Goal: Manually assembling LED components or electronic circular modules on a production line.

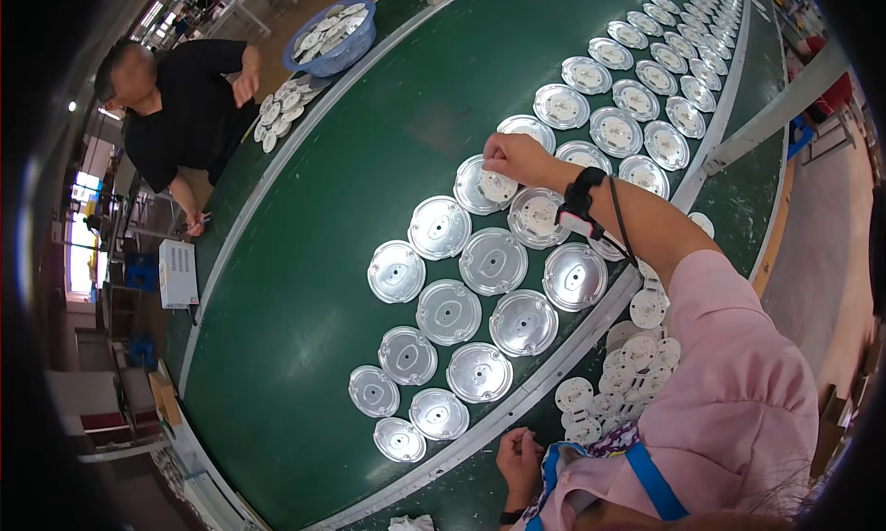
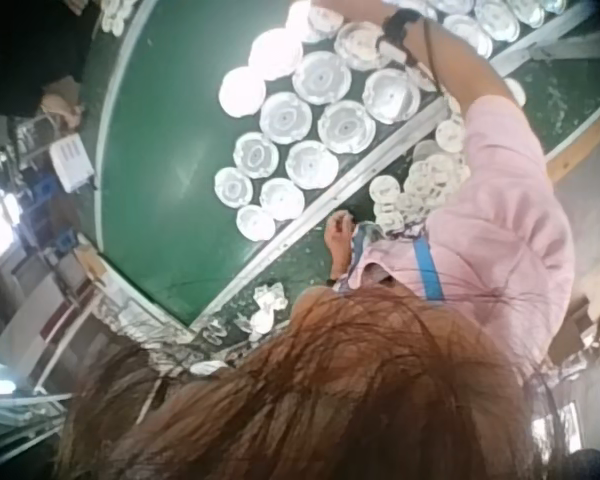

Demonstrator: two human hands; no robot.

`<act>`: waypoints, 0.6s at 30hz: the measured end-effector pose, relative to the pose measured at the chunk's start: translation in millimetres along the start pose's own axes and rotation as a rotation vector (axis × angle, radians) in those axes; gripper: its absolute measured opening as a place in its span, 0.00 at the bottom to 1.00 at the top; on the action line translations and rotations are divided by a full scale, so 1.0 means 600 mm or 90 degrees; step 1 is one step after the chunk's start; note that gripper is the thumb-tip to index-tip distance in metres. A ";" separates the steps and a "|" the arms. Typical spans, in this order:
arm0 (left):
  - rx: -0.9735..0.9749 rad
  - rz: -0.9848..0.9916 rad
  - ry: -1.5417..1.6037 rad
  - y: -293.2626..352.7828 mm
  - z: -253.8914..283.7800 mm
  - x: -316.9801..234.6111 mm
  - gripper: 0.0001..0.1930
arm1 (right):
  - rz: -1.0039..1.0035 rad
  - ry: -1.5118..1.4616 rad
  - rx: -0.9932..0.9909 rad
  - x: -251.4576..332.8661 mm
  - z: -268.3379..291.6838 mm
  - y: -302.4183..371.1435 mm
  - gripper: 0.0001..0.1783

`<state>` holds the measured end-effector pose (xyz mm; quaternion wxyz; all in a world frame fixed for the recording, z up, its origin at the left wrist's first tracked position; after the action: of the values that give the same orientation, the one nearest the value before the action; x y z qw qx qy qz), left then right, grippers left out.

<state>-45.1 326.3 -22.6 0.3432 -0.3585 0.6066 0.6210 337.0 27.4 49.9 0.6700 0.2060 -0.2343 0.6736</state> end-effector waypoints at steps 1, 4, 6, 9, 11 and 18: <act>-0.021 0.041 0.082 -0.002 0.002 -0.006 0.06 | 0.023 -0.004 0.013 0.003 -0.005 -0.002 0.11; -0.038 0.078 0.138 -0.008 0.005 0.005 0.06 | 0.076 -0.003 0.022 0.006 -0.031 -0.018 0.10; -0.034 0.079 0.110 -0.010 0.004 0.003 0.07 | 0.074 0.006 0.026 0.006 -0.044 -0.030 0.10; -0.042 0.088 0.121 -0.009 0.006 0.001 0.07 | 0.097 0.106 -0.093 0.013 -0.033 -0.026 0.11; -0.032 0.081 0.106 -0.012 0.008 0.009 0.07 | 0.119 0.198 -0.216 0.019 -0.016 -0.013 0.12; -0.036 0.076 0.119 -0.010 0.004 -0.004 0.07 | 0.255 0.377 -0.195 0.049 -0.014 0.102 0.13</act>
<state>-38.9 328.8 -23.3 0.2370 -0.3879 0.6383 0.6212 275.6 56.9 58.1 0.5869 -0.1497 -0.1640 0.7786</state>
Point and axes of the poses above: each hand's wrist, its own y-axis away from the middle knuckle, its own z-axis out of the back of the hand, x = y × z, the point moved 7 cm from there along -y, towards the middle knuckle, and after that the axes turned 11 degrees about y, right-handed, at the moved point
